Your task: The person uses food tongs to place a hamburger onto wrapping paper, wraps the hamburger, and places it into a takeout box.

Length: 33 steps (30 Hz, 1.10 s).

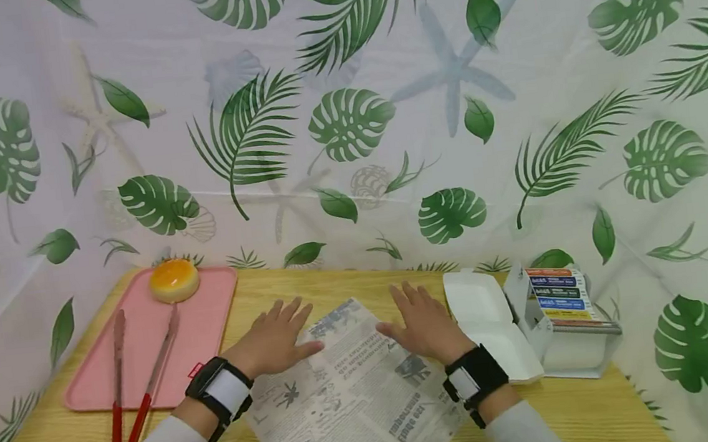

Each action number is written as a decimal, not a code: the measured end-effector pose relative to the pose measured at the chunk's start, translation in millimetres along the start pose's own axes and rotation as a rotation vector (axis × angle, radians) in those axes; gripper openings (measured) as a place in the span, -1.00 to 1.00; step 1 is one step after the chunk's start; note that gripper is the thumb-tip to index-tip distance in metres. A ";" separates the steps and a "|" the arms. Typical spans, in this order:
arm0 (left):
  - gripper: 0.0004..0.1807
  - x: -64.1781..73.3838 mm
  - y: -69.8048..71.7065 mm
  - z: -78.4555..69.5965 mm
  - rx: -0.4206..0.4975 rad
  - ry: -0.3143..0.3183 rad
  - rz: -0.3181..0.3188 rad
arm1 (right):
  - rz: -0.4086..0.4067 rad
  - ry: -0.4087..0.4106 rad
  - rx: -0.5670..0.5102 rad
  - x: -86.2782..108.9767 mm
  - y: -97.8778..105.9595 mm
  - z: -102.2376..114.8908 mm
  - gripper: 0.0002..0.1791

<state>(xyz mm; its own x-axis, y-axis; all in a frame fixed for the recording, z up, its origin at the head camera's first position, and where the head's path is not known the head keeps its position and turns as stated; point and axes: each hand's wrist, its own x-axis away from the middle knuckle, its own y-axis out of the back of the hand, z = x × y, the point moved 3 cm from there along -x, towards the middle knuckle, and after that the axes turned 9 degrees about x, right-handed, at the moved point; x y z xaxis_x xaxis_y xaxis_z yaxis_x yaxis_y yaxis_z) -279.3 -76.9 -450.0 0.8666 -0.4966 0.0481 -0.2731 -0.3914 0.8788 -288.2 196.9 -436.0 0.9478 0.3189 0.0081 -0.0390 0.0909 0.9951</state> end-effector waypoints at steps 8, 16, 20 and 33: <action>-0.12 64.8 -35.1 -7.6 0.065 0.061 0.193 | 0.207 0.090 -0.079 62.9 -30.0 8.5 -0.10; -0.04 85.2 -58.2 -4.1 0.054 0.072 0.182 | 0.290 0.113 -0.053 79.8 -55.7 5.4 -0.08; -0.02 85.0 -59.9 -4.3 0.040 0.069 0.183 | 0.280 0.114 -0.034 83.2 -57.6 5.8 -0.10; -0.03 71.4 -63.2 -3.7 0.023 0.018 0.186 | 0.279 -0.001 0.026 107.6 -63.5 13.1 -0.07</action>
<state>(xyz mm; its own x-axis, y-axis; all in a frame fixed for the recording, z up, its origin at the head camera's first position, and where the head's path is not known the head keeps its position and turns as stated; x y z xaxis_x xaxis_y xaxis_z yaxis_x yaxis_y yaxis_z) -198.6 -84.8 -500.3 0.8077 -0.5483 0.2169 -0.4384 -0.3124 0.8427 -179.6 213.0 -497.0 0.9020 0.3271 0.2818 -0.2900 -0.0247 0.9567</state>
